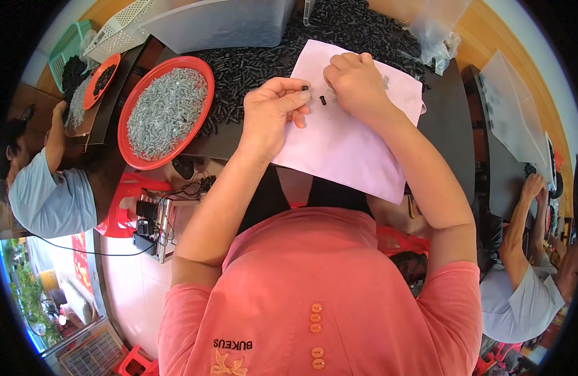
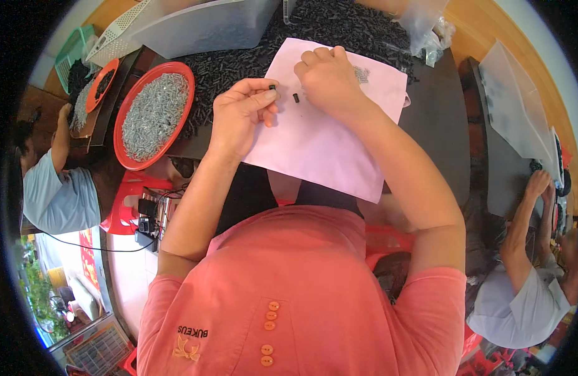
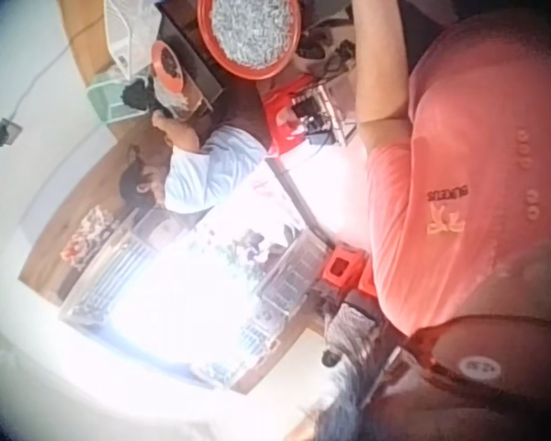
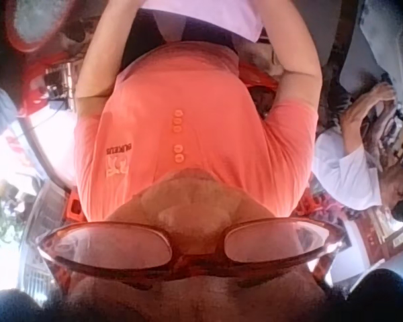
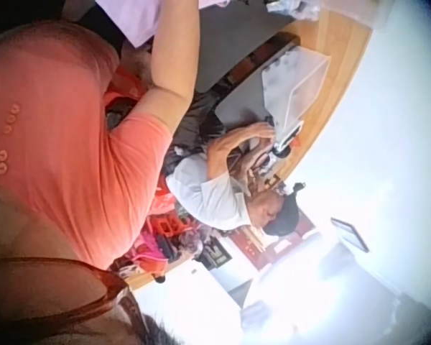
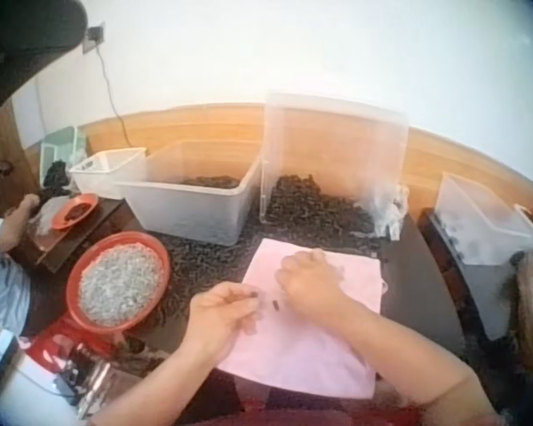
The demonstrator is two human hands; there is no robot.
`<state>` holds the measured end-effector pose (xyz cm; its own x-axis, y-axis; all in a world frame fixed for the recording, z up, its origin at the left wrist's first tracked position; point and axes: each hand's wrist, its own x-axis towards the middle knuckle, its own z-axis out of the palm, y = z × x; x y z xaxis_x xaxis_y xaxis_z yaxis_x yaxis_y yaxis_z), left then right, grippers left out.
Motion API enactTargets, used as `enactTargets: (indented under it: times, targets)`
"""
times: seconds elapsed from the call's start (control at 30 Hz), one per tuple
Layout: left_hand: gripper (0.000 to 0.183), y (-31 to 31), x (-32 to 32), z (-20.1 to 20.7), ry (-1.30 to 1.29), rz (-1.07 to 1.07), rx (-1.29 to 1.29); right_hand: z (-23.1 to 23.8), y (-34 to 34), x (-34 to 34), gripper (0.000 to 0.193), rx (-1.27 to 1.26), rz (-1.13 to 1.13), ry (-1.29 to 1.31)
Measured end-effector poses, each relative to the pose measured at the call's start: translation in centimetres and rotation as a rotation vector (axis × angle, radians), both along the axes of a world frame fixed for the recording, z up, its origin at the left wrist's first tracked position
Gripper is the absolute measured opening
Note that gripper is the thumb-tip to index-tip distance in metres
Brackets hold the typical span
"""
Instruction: The person assembles small parts by hand, repeatedly picking up plastic pieces and metal pins, inserting the pins into the plastic pieces, and placing them onto a cloth pad.
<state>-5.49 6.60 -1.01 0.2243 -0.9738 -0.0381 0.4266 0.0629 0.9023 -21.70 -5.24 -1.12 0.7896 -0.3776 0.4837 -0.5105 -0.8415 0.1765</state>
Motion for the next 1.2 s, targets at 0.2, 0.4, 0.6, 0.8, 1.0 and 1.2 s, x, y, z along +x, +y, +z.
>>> enactTargets:
  times: [0.2, 0.4, 0.6, 0.8, 1.0, 1.2]
  targets:
    - [0.014, -0.1, 0.1, 0.0, 0.029, 0.002, 0.003, 1.3, 0.5, 0.0, 0.009, 0.285, -0.032, -0.127]
    - [0.015, 0.1, 0.0, 0.2, -0.038, -0.027, 0.016, 2.0, 1.3, 0.2, 0.008, 1.202, 0.300, -0.701]
    - [0.013, 0.2, -0.3, 0.1, -0.075, -0.018, -0.038, 1.9, 2.0, 0.8, 0.008, 1.363, 0.430, -0.790]
    - [0.012, 0.2, -0.2, 0.1, -0.070, -0.026, -0.045, 1.5, 2.2, 1.0, 0.008, 1.414, 0.454, -0.803]
    - [0.010, 0.3, -0.1, 0.6, -0.037, -0.038, -0.031, 1.7, 3.0, 1.4, 0.004, 1.438, 0.408, -0.794]
    - [0.008, 0.3, 0.2, 0.3, 0.012, -0.044, -0.015, 2.3, 3.4, 1.4, 0.004, 0.882, 0.340, -0.559]
